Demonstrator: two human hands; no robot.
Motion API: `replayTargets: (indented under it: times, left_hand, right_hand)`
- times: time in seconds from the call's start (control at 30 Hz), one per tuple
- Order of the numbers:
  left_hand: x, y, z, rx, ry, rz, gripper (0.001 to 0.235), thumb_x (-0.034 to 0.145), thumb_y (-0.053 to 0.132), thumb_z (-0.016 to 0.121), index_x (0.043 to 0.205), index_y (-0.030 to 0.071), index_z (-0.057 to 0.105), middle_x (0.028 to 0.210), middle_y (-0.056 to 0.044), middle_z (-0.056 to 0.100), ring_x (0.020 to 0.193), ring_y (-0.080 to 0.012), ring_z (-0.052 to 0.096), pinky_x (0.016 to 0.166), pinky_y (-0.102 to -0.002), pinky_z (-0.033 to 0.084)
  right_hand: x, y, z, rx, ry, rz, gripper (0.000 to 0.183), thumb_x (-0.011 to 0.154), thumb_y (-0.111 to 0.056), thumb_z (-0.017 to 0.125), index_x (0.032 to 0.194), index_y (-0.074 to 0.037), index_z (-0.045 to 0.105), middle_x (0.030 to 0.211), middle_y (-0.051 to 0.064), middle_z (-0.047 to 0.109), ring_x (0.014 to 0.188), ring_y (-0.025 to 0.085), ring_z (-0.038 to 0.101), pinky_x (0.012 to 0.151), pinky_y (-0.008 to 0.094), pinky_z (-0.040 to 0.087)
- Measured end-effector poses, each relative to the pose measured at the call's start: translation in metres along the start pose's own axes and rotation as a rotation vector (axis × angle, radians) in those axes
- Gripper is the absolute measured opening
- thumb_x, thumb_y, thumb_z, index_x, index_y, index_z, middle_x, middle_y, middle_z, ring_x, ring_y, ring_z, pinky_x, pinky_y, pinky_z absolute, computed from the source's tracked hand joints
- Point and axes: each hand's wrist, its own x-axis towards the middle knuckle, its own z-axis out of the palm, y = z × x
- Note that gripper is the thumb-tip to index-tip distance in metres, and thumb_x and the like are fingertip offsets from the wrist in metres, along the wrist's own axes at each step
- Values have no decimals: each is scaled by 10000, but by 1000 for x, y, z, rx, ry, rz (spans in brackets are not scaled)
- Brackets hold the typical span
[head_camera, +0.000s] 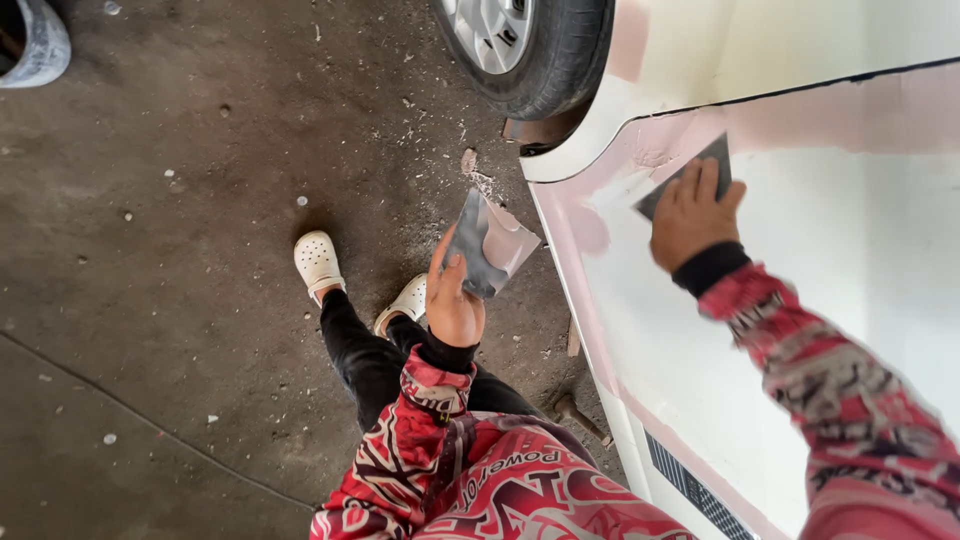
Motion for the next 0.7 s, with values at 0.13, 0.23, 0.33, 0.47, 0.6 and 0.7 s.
replayTargets:
  times: [0.13,0.23,0.33,0.47,0.6,0.7]
  left_hand:
    - [9,-8,9,65,-32,38,490,1091,145,531,1529,-45,422,1331,-156,630,1122,-230,656,890,-368,551]
    - [11,-26,31,177,188,-26,408,1059,155,562,1386,-82,508,1195,-144,684,1015,-217,700,902,-354,586]
    - [1,-33,59,308,154,-383,356,1033,160,593,1308,-66,583,1077,-144,709,909,-222,698,803,-359,590]
    - [-7,-19,106,398,-82,-357,342,1066,121,604,1338,-87,593,1163,-141,706,1014,-217,683,913,-353,575]
    - [18,10,162,385,-93,-372,361,1056,136,594,1348,-73,567,1211,-163,699,1064,-252,691,954,-398,569]
    - [60,27,190,405,-83,-479,386,1042,167,583,1360,-49,556,1239,-161,689,1101,-269,688,962,-418,560]
  right_hand:
    - [-53,-1,-105,848,117,-14,676,822,-283,664,1406,33,537,1561,335,352,1457,502,305,1058,710,282]
    - [-98,-2,-119,1383,324,-189,648,919,-216,654,1517,-54,464,1625,266,363,1505,419,379,1213,534,326]
    - [-126,-6,-123,1916,389,-434,597,969,-153,650,1536,-71,480,1689,262,287,1566,406,310,1255,438,281]
    - [-146,-4,-114,2037,416,-439,559,982,-153,641,1517,-52,518,1702,228,344,1598,337,341,1273,411,285]
    - [-127,-13,-90,2174,348,-280,575,1001,-148,611,1543,-14,475,1687,223,358,1560,335,371,1236,409,312]
    - [-87,-57,-49,2411,14,41,622,952,-184,571,1546,-76,421,1660,147,382,1386,347,461,1011,439,458]
